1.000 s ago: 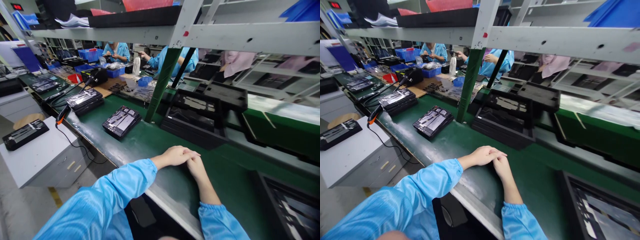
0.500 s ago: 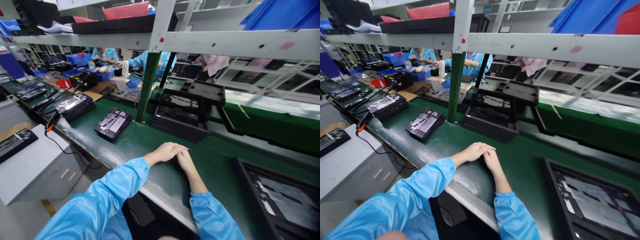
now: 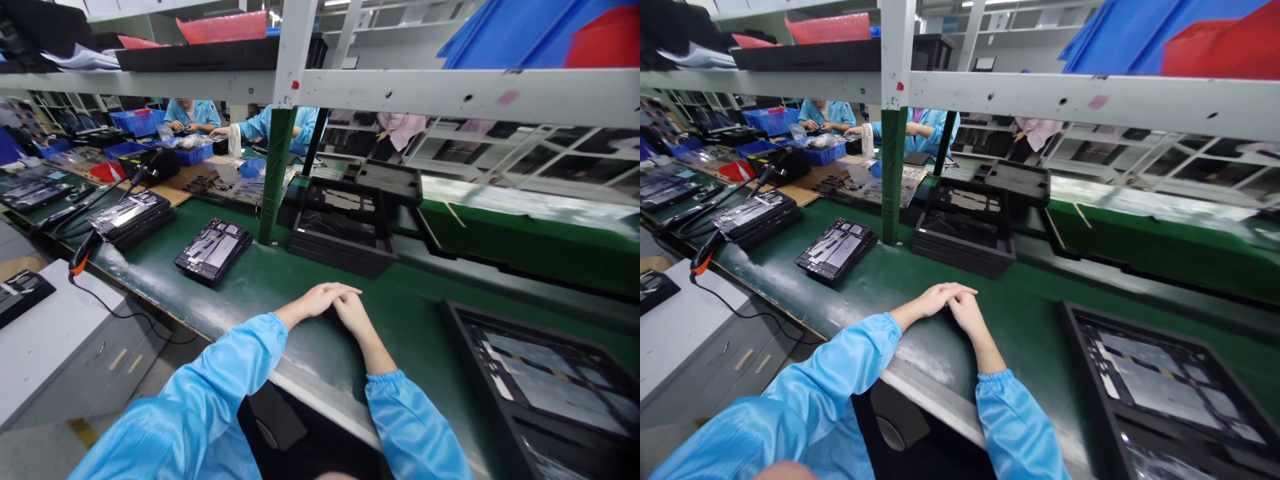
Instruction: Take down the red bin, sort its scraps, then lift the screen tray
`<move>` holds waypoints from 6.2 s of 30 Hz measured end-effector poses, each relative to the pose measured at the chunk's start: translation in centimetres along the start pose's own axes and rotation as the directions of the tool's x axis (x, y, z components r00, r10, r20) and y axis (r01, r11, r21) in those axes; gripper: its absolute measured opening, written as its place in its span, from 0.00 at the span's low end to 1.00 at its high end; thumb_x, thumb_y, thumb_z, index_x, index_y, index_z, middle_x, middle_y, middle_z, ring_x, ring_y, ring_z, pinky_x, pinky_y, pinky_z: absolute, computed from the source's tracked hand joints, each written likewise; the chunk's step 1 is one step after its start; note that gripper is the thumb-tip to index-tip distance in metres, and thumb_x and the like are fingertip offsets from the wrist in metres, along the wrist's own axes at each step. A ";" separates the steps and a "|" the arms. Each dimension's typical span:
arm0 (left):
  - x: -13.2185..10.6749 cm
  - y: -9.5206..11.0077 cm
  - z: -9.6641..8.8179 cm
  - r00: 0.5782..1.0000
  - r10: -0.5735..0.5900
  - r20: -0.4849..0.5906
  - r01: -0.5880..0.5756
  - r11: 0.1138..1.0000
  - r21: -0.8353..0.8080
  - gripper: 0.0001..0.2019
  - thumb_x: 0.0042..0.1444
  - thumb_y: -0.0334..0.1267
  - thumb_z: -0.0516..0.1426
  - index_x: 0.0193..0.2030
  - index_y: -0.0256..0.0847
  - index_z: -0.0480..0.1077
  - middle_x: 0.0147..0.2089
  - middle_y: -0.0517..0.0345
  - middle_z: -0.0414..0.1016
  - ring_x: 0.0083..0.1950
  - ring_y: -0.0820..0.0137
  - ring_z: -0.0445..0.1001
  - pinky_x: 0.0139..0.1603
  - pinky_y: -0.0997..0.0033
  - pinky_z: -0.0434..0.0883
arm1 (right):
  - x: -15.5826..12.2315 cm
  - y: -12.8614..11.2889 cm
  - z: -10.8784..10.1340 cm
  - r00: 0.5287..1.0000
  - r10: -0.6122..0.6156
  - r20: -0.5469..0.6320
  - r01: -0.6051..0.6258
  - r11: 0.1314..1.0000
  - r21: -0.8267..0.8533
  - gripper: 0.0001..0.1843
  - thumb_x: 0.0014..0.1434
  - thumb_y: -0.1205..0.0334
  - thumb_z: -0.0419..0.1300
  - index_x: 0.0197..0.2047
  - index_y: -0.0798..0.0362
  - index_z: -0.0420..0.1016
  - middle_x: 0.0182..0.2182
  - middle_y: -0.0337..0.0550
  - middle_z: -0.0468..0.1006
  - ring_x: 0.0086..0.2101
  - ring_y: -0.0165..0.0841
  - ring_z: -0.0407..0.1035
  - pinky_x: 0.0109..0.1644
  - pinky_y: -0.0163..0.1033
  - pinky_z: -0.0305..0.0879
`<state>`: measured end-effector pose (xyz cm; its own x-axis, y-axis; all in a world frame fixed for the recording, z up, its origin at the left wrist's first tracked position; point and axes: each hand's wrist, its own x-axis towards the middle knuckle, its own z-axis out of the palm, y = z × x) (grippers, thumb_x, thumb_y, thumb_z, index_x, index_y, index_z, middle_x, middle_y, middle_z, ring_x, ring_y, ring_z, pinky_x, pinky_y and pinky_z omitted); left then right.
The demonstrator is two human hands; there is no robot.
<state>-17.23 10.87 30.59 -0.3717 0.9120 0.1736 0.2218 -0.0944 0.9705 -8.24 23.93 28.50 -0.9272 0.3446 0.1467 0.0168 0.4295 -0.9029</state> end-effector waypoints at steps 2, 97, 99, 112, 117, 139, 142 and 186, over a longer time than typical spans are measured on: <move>0.1 -0.1 0.0 1.000 0.007 0.001 -0.007 1.000 -0.015 0.26 0.79 0.42 0.47 0.63 0.34 0.85 0.71 0.48 0.83 0.73 0.59 0.78 0.82 0.61 0.66 | 0.0 -0.3 0.0 1.000 0.021 0.007 -0.021 1.000 -0.011 0.27 0.60 0.33 0.62 0.28 0.50 0.80 0.40 0.57 0.87 0.41 0.48 0.79 0.51 0.52 0.75; -0.1 -0.5 -0.1 0.999 0.045 -0.004 -0.044 0.993 0.106 0.35 0.80 0.58 0.45 0.68 0.36 0.84 0.70 0.44 0.84 0.71 0.57 0.81 0.79 0.60 0.70 | 0.0 3.3 -0.1 1.000 -0.004 -0.011 0.004 0.998 0.062 0.46 0.65 0.14 0.57 0.45 0.50 0.90 0.49 0.57 0.90 0.53 0.55 0.83 0.65 0.59 0.80; -0.2 -0.4 -0.2 0.999 0.045 -0.001 -0.044 0.992 0.115 0.36 0.80 0.58 0.44 0.68 0.36 0.84 0.70 0.44 0.84 0.71 0.58 0.81 0.79 0.60 0.70 | 0.0 3.6 -0.1 1.000 0.011 -0.003 -0.010 0.998 0.058 0.45 0.66 0.14 0.57 0.45 0.50 0.89 0.47 0.56 0.90 0.52 0.54 0.83 0.65 0.59 0.80; -0.4 0.1 -0.3 0.999 0.043 0.006 -0.044 0.990 0.131 0.38 0.81 0.56 0.39 0.69 0.34 0.84 0.70 0.45 0.83 0.74 0.58 0.79 0.80 0.61 0.68 | 0.2 4.6 -0.2 0.999 0.046 0.006 -0.046 0.998 0.047 0.41 0.69 0.20 0.55 0.40 0.50 0.88 0.34 0.53 0.86 0.39 0.50 0.80 0.65 0.60 0.79; -0.4 0.4 -0.3 1.000 0.012 0.001 -0.012 0.993 0.115 0.34 0.82 0.50 0.41 0.69 0.37 0.84 0.70 0.48 0.84 0.74 0.59 0.78 0.81 0.62 0.67 | 0.2 4.6 -0.2 0.999 0.038 0.005 -0.038 0.998 0.056 0.40 0.70 0.20 0.55 0.41 0.49 0.87 0.39 0.53 0.88 0.41 0.50 0.80 0.64 0.58 0.79; -0.2 0.1 -0.2 0.997 -0.082 -0.001 0.081 0.988 -0.134 0.34 0.76 0.44 0.43 0.55 0.27 0.90 0.29 0.51 0.74 0.33 0.66 0.60 0.46 0.69 0.67 | -0.3 1.8 -0.3 0.997 0.033 0.064 -0.036 0.998 0.058 0.48 0.63 0.12 0.56 0.27 0.52 0.82 0.34 0.54 0.85 0.40 0.46 0.79 0.53 0.50 0.74; -0.1 0.0 -0.3 0.997 -0.083 -0.007 0.081 0.989 -0.124 0.34 0.76 0.44 0.43 0.53 0.27 0.90 0.24 0.56 0.65 0.31 0.67 0.56 0.41 0.70 0.63 | -0.3 1.3 -0.2 0.996 0.046 0.077 -0.050 0.998 0.046 0.50 0.61 0.09 0.55 0.26 0.52 0.81 0.33 0.54 0.85 0.40 0.47 0.79 0.53 0.50 0.74; -1.1 0.6 -0.4 0.997 -0.062 0.050 0.066 0.994 -0.091 0.35 0.82 0.45 0.40 0.62 0.31 0.88 0.66 0.43 0.86 0.59 0.60 0.82 0.82 0.58 0.66 | -1.0 1.7 0.3 0.998 -0.010 0.063 0.012 0.999 -0.030 0.49 0.72 0.15 0.43 0.33 0.51 0.81 0.41 0.57 0.86 0.43 0.48 0.79 0.54 0.52 0.74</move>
<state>-17.03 9.71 31.05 -0.3393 0.9348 0.1049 0.1139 -0.0699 0.9910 -7.45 24.07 26.66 -0.9490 0.2872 0.1304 0.0167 0.4587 -0.8884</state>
